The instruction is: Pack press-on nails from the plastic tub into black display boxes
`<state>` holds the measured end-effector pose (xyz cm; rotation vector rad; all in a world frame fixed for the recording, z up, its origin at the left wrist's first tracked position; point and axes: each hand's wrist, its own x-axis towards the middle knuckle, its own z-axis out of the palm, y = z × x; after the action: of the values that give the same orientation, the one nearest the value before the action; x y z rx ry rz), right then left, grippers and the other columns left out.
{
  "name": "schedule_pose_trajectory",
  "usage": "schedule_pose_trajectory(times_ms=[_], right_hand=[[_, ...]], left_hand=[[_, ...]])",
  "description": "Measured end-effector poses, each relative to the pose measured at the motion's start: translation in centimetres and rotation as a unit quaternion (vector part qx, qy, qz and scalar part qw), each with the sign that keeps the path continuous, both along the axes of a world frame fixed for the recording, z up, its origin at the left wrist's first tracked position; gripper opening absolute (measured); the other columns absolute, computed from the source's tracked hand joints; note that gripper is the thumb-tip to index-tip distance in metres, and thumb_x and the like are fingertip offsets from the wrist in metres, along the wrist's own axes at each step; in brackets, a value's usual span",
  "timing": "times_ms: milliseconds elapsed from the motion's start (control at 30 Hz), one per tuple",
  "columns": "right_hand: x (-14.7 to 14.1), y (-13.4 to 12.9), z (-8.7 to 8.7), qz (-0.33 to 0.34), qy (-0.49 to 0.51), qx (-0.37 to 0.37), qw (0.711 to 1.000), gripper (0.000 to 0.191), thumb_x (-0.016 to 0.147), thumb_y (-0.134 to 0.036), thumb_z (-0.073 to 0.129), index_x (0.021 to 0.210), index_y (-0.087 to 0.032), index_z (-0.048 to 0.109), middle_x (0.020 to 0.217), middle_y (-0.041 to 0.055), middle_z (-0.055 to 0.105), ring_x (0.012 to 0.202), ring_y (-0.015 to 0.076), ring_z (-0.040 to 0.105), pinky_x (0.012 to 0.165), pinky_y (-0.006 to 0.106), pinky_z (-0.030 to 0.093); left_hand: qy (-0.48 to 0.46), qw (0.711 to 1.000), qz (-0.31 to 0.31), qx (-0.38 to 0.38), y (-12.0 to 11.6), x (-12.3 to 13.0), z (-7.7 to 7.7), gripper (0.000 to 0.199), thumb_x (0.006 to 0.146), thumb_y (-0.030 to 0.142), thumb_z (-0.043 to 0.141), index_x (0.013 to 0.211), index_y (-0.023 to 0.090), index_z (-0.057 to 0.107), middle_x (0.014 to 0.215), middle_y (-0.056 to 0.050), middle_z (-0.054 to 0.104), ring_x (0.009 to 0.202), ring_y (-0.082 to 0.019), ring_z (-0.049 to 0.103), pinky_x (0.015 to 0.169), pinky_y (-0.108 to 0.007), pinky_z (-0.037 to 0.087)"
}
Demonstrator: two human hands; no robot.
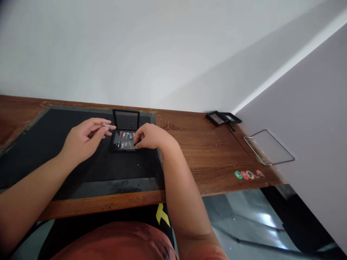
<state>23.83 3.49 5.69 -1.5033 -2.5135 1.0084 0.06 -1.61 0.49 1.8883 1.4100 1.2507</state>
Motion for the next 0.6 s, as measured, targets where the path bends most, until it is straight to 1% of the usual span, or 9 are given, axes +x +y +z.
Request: schedule_pose_trajectory(times_ms=[100,200,300,400,600], right_hand=[[-0.4,-0.1,-0.2,-0.006,-0.012,0.009,1.0,0.015,0.073,-0.019,0.083,0.088,-0.018,0.082,0.061,-0.0052,0.053,0.056,0.0084,0.046,0.06,0.028,0.034],[-1.0,-0.4,-0.4,0.0,-0.016,0.026,1.0,0.01,0.074,-0.019,0.082,0.085,-0.018,0.083,0.062,-0.0038,0.056,0.057,0.0089,0.045,0.061,0.028,0.034],[-1.4,-0.6,-0.4,0.01,-0.024,0.043,0.999,0.004,0.076,-0.018,0.08,0.08,-0.018,0.082,0.063,-0.0025,0.058,0.059,0.0093,0.046,0.062,0.028,0.034],[-1.4,-0.5,-0.3,0.018,-0.028,0.05,0.998,0.003,0.077,-0.018,0.079,0.079,-0.018,0.082,0.065,-0.0014,0.06,0.061,0.0097,0.048,0.063,0.027,0.035],[-1.1,-0.4,-0.5,0.019,-0.032,0.053,0.998,0.009,0.079,-0.018,0.077,0.086,-0.019,0.083,0.068,-0.0006,0.063,0.062,0.01,0.049,0.063,0.027,0.036]], left_hand=[[0.002,1.0,-0.009,0.006,-0.1,0.1,0.2,0.027,0.1,0.037,0.058,0.118,0.021,0.071,0.112,-0.006,0.081,0.09,-0.017,0.076,0.087,-0.028,0.058],[0.021,1.0,0.003,0.008,-0.2,0.2,0.5,0.027,0.096,0.038,0.063,0.114,0.022,0.077,0.108,-0.005,0.082,0.092,-0.019,0.076,0.087,-0.03,0.058],[0.041,0.999,0.014,-0.003,-0.3,0.3,0.6,0.025,0.09,0.041,0.071,0.107,0.025,0.082,0.099,-0.003,0.083,0.087,-0.019,0.076,0.086,-0.031,0.059],[0.041,0.999,0.011,-0.013,-0.3,0.3,0.5,0.027,0.087,0.044,0.074,0.106,0.026,0.083,0.093,-0.002,0.083,0.081,-0.019,0.076,0.084,-0.031,0.059],[0.057,0.998,0.006,0.003,-0.1,0.3,0.3,0.027,0.086,0.045,0.074,0.103,0.026,0.084,0.098,-0.003,0.083,0.076,-0.017,0.072,0.073,-0.028,0.058]])
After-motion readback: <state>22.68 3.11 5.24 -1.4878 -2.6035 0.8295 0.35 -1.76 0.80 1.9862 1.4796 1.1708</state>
